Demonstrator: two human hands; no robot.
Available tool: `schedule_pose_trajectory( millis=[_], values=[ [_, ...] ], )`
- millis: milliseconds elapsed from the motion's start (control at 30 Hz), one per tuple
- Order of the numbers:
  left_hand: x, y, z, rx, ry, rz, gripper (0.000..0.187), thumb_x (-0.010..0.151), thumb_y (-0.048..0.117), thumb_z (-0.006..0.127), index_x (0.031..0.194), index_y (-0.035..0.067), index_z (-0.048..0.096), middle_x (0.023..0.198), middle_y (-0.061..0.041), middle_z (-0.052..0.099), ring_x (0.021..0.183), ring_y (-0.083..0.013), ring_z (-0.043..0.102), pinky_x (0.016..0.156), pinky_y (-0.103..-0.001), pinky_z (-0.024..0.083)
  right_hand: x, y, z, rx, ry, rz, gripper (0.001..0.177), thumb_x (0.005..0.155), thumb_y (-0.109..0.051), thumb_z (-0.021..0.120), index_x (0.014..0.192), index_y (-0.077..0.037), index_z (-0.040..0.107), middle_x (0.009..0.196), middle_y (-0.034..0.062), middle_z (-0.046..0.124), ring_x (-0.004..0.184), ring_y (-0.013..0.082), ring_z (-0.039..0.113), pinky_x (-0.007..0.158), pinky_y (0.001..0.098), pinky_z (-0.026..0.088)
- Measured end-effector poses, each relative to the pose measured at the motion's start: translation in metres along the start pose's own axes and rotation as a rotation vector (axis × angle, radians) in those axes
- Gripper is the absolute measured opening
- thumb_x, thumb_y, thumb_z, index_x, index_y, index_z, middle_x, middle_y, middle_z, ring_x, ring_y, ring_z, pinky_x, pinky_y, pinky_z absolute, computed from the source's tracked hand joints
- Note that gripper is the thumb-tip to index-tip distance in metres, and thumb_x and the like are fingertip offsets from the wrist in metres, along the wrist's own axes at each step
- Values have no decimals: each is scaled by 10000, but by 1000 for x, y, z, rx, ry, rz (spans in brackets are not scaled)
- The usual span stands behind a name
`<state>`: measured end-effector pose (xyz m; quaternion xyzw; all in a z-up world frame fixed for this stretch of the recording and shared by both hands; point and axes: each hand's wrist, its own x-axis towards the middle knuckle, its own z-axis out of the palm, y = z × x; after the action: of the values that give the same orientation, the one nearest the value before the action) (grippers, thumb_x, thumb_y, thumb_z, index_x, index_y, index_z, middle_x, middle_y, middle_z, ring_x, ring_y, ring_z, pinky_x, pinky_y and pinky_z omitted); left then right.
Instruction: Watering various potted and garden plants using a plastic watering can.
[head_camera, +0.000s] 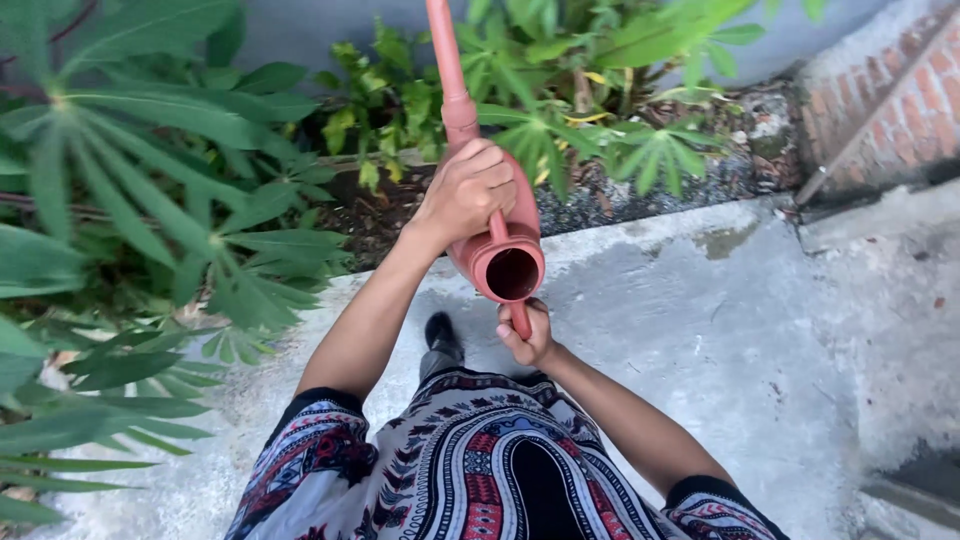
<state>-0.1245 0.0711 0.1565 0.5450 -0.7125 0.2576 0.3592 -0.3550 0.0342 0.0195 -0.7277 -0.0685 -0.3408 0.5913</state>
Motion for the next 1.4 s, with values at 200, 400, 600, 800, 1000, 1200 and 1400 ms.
schedule_pose_trajectory(
  millis=[200, 400, 600, 800, 1000, 1200, 1400],
  values=[
    [79, 56, 72, -40, 73, 139, 374, 975, 69, 584, 625, 115, 460, 688, -20, 411, 683, -226, 475, 691, -362, 478, -44, -17, -88, -93, 97, -90, 286, 924, -269, 641, 696, -116, 559, 554, 16, 518, 420, 219, 515, 459, 337, 447],
    [140, 104, 138, -105, -42, 73, 130, 800, 88, 728, 711, 92, 633, 808, -21, 543, 787, -217, 474, 826, -341, 440, -71, -63, -168, -221, 201, 106, 155, 851, -180, 563, 736, -83, 524, 678, 61, 562, 600, 238, 528, 741, 335, 487],
    [182, 111, 210, -153, -86, 66, 142, 784, 98, 709, 665, 96, 632, 789, 7, 572, 814, -192, 479, 845, -316, 435, -65, -82, -217, -209, 317, 125, 164, 892, -139, 546, 738, -92, 510, 617, 12, 502, 632, 212, 507, 750, 347, 503],
    [217, 85, 268, -177, -126, 128, 113, 756, 109, 729, 664, 88, 666, 782, -7, 551, 818, -194, 456, 858, -327, 422, -42, -66, -259, -45, 407, 156, 190, 910, -145, 524, 732, -93, 479, 580, -7, 464, 524, 135, 377, 658, 296, 440],
    [250, 42, 320, -187, -142, 122, 119, 749, 139, 751, 660, 95, 684, 779, 7, 611, 815, -183, 484, 830, -315, 410, -11, -42, -308, 29, 447, 223, 167, 912, -131, 536, 759, -80, 493, 593, -3, 459, 508, 121, 382, 551, 270, 369],
    [272, -4, 376, -259, -284, -88, 226, 782, 121, 790, 588, 104, 675, 663, 1, 621, 756, -176, 540, 891, -394, 511, 51, -68, -354, 186, 421, 395, 199, 982, -161, 543, 805, -78, 506, 542, -4, 442, 438, 102, 375, 438, 250, 345],
    [300, -24, 374, -492, -167, -147, 157, 634, 27, 779, 566, 69, 643, 626, -28, 647, 661, -204, 556, 880, -394, 534, 108, -99, -399, 264, 305, 583, 163, 1006, -112, 540, 856, -49, 522, 570, -4, 443, 461, 90, 352, 431, 243, 312]
  ],
)
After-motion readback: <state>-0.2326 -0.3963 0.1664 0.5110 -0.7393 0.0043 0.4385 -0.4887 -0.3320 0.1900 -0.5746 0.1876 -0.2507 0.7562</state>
